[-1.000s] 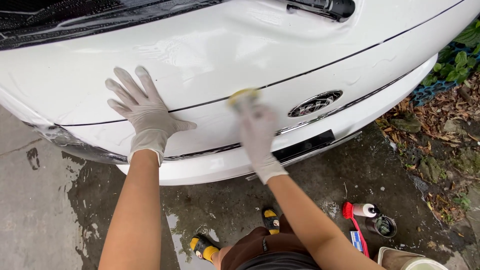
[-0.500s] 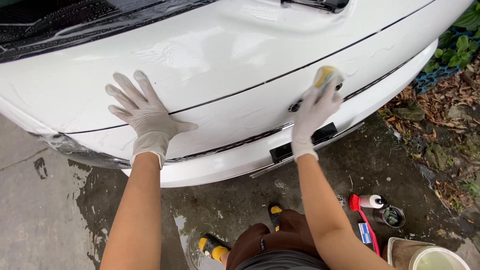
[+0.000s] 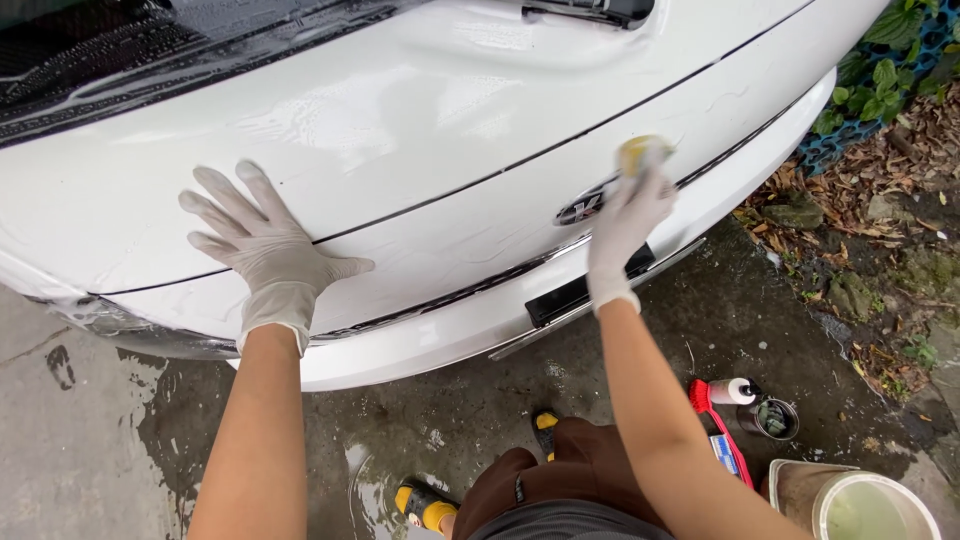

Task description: Using a sponge and a brush to clean the front of a white truck.

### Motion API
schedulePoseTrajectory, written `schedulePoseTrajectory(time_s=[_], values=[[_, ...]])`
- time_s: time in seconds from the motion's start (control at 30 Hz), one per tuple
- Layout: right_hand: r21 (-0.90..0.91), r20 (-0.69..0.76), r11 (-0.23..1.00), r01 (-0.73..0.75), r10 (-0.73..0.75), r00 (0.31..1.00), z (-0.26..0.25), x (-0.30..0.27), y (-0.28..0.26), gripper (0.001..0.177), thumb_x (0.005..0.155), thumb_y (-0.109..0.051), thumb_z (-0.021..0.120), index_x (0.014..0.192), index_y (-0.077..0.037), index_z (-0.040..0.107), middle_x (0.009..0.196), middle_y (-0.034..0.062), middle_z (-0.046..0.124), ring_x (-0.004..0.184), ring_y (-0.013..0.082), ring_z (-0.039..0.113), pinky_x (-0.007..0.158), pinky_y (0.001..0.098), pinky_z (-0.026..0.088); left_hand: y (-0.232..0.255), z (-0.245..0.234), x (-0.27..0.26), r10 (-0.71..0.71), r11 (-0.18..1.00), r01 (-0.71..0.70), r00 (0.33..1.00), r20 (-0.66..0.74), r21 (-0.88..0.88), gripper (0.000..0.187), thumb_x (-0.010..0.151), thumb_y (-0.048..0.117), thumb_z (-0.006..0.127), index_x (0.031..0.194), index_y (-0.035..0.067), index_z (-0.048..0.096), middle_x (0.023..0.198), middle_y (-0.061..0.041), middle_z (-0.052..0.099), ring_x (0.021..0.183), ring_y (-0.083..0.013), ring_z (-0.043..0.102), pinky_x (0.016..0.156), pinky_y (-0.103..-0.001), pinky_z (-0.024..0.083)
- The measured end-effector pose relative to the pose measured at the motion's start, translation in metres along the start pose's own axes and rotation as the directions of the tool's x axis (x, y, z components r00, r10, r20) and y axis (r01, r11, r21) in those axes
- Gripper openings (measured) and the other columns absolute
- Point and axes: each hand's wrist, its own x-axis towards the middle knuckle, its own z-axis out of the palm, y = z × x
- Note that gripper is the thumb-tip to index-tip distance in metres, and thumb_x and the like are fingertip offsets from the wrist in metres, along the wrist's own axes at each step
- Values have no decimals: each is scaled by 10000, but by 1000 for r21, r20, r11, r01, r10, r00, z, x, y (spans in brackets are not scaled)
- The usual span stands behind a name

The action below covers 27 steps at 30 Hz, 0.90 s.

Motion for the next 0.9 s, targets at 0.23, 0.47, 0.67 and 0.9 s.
schedulePoseTrajectory(time_s=[0.23, 0.47, 0.67, 0.9], values=[[267, 97, 871, -412, 401, 911, 2, -48, -5, 569, 1072, -250, 480, 1568, -87, 253, 1291, 130, 413, 1006, 167, 579, 865, 292, 575, 4, -5, -2, -9, 999, 8, 1000, 18, 46, 1732, 397, 762, 892, 1627, 2, -62, 1582, -440, -197, 1408, -627, -230, 1102, -835, 2], [152, 374, 980, -131, 65, 925, 16, -122, -19, 379, 995, -65, 584, 1362, -69, 490, 1347, 149, 403, 1127, 229, 541, 995, 354, 525, 0, 1, 1, 6, 999, -6, 1000, -20, 40, 1728, 400, 770, 878, 1628, -14, -52, 1572, -451, -186, 1401, -637, -220, 1093, -839, 3], [141, 145, 990, -25, 4, 989, -11, -21, -19, 403, 1041, -35, 536, 1418, -174, 566, 1357, 145, 397, 1153, 242, 529, 987, 335, 537, 2, -2, -1, 3, 999, -3, 1000, -7, 39, 1722, 408, 775, 870, 1623, -26, -52, 1568, -457, -186, 1400, -641, -220, 1090, -841, 4], [258, -47, 928, -269, 290, 956, 33, -21, 87, 490, 1117, -126, 497, 1519, 70, 298, 1487, 209, 396, 1375, 299, 453, 1157, 406, 389, 0, 2, -1, 21, 999, -20, 999, -24, 33, 1722, 418, 778, 869, 1630, -42, -38, 1570, -467, -180, 1397, -650, -216, 1092, -850, 2]])
